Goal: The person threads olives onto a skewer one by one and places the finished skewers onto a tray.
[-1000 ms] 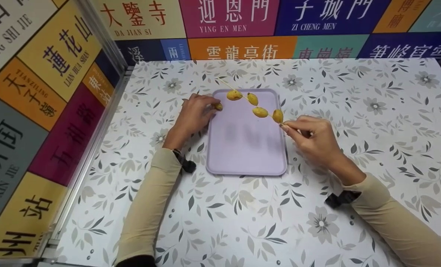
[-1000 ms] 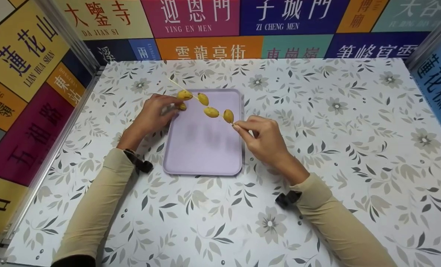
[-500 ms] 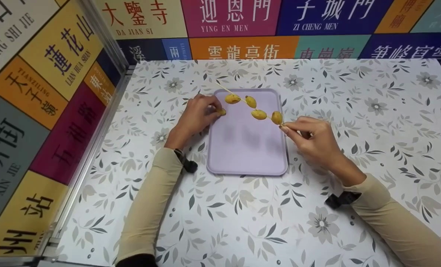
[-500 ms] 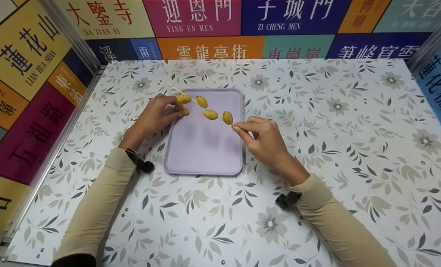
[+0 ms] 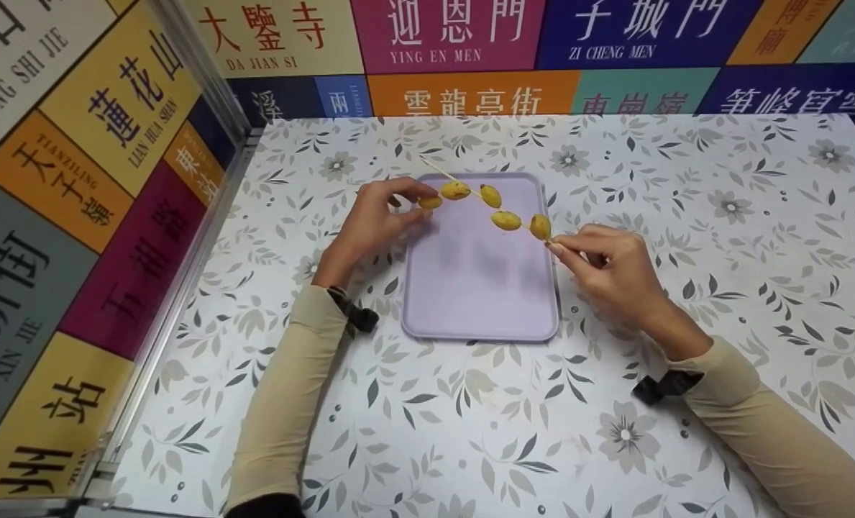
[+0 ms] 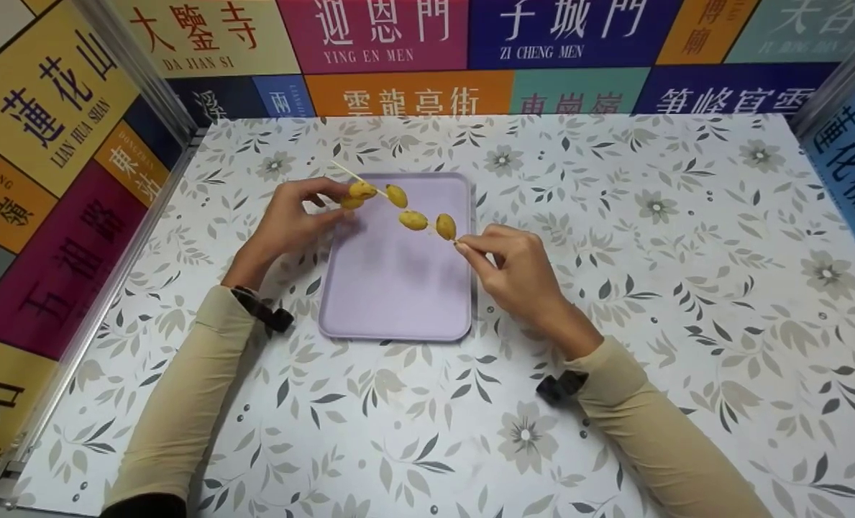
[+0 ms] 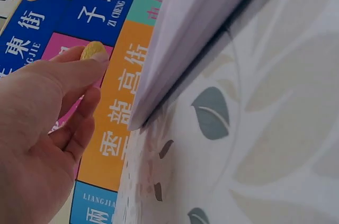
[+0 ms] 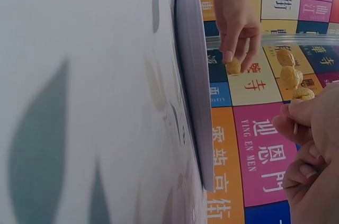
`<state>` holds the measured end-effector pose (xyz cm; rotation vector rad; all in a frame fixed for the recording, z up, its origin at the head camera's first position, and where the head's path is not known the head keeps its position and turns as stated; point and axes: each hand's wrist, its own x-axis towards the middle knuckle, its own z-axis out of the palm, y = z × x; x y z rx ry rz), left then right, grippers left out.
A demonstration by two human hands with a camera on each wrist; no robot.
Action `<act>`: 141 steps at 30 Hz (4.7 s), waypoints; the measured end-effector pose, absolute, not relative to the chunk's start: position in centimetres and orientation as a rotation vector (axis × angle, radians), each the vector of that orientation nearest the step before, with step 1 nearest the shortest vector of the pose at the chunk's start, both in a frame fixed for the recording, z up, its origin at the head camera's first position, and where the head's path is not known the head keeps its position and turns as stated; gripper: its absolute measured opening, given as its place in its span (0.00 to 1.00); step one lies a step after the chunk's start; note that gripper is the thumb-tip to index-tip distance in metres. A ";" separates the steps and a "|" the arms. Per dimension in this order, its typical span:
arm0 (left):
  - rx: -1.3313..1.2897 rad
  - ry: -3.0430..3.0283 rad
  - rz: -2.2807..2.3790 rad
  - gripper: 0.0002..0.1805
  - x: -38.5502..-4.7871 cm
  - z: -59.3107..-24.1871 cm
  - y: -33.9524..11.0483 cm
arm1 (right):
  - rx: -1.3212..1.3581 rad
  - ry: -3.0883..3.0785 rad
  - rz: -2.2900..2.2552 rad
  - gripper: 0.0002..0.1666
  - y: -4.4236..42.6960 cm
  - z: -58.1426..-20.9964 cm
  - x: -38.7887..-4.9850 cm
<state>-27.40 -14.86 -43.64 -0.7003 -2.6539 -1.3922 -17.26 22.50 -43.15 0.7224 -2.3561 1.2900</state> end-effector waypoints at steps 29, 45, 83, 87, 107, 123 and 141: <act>-0.514 -2.113 -2.076 0.12 -27.6 -42.5 -16.2 | 0.750 -2.350 1.279 0.10 22.4 -43.3 -17.4; -0.550 -2.059 -2.125 0.12 -27.6 -42.5 -16.1 | 0.777 -2.368 1.230 0.09 22.4 -43.5 -17.5; -0.399 -1.855 -2.370 0.06 -26.2 -41.2 -13.0 | 0.751 -2.283 1.260 0.11 22.6 -43.8 -17.5; -0.403 -1.874 -2.331 0.06 -26.0 -41.1 -12.6 | 0.754 -2.283 1.257 0.11 22.5 -43.9 -17.6; -0.498 -1.928 -2.172 0.04 -25.4 -40.7 -11.5 | 0.747 -2.290 1.282 0.10 22.3 -43.7 -17.3; -0.537 -1.929 -2.130 0.08 -25.3 -40.1 -11.9 | 0.851 -2.331 1.272 0.09 21.4 -42.8 -17.0; -0.579 -1.939 -2.143 0.12 -25.3 -40.3 -10.7 | 0.874 -2.651 1.519 0.07 19.1 -43.2 -15.0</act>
